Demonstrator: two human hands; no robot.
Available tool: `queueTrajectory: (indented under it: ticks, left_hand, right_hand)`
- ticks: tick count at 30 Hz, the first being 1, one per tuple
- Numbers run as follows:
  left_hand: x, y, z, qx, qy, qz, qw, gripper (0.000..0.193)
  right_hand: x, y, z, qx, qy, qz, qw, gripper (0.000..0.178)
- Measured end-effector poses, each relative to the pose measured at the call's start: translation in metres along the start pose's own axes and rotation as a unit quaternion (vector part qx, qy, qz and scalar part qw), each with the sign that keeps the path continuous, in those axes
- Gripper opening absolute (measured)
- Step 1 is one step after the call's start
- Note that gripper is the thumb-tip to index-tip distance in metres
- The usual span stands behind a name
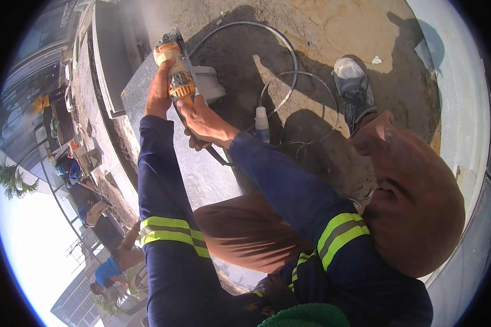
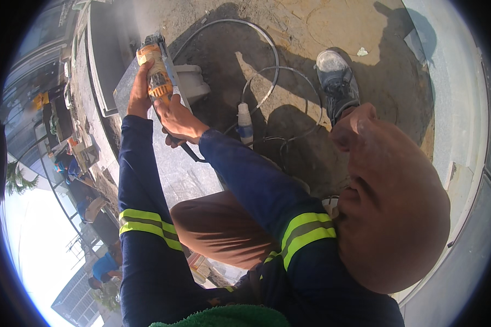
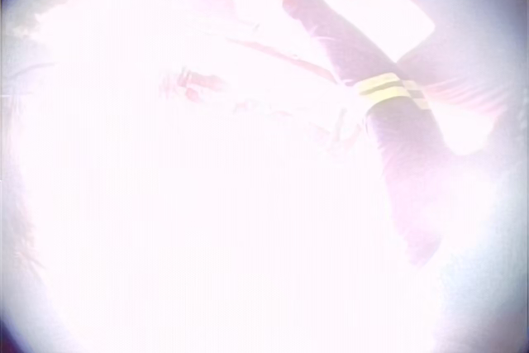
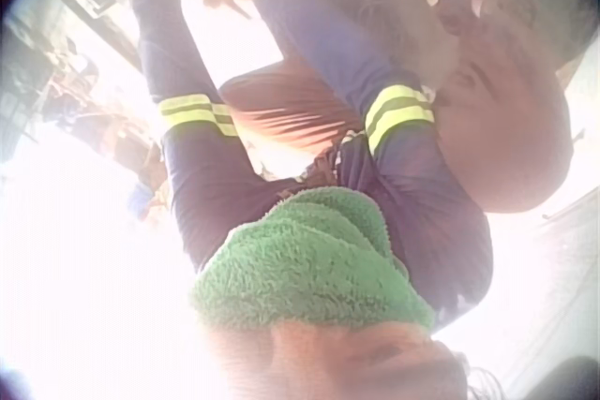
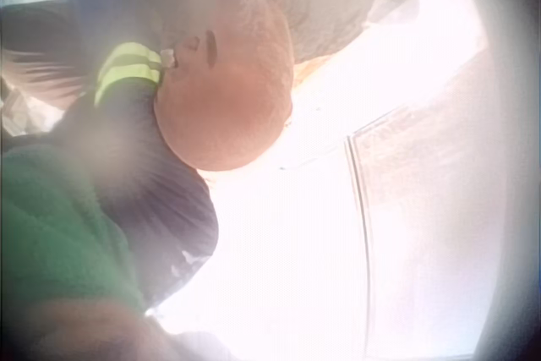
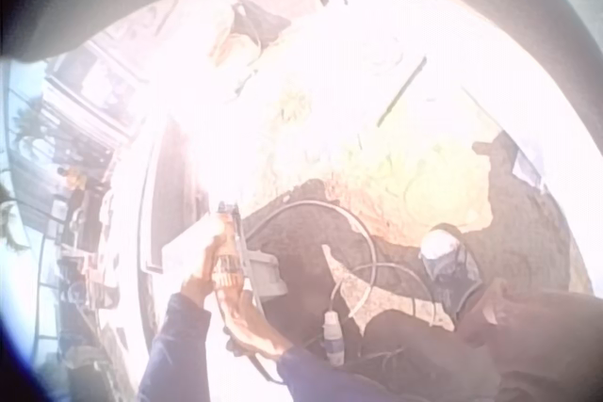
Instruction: The person uses an angle grinder to cut a large rectangular stone slab. They hold the tool with both hands and guide it along the slab's surface, creating a cut line while dust is generated.
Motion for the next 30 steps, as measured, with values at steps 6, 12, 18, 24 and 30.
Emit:
queueTrajectory:
  ticks: [6,12,18,24,30]
  left_hand:
    - [0.005,-0.008,-0.003,-0.008,0.009,0.009,1.0,0.05]
    - [0.016,-0.012,0.008,-0.023,0.02,0.016,0.999,0.058]
    - [0.012,-0.018,0.002,-0.03,0.02,0.026,0.999,0.06]
    - [0.008,-0.014,0.0,-0.02,0.022,0.016,0.999,0.061]
    - [0.009,-0.012,0.0,-0.027,0.008,0.003,1.0,0.059]
  right_hand:
    - [0.006,-0.015,-0.011,-0.071,-0.089,0.008,0.993,0.056]
    - [0.003,-0.01,-0.015,-0.349,-0.404,0.109,0.839,0.061]
    - [0.016,-0.016,-0.016,-0.302,-0.632,0.116,0.704,0.036]
    - [0.015,-0.006,-0.004,-0.337,-0.72,0.112,0.596,0.025]
    - [0.013,-0.002,0.001,-0.365,-0.713,0.092,0.591,0.034]
Point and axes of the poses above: each hand's wrist, its own y-axis towards the middle knuckle, its own x-axis out of the palm, z = x × y, the point moved 4 cm from there along y, towards the middle knuckle, and after that the axes turned 4 degrees about y, right-handed, at the moved point
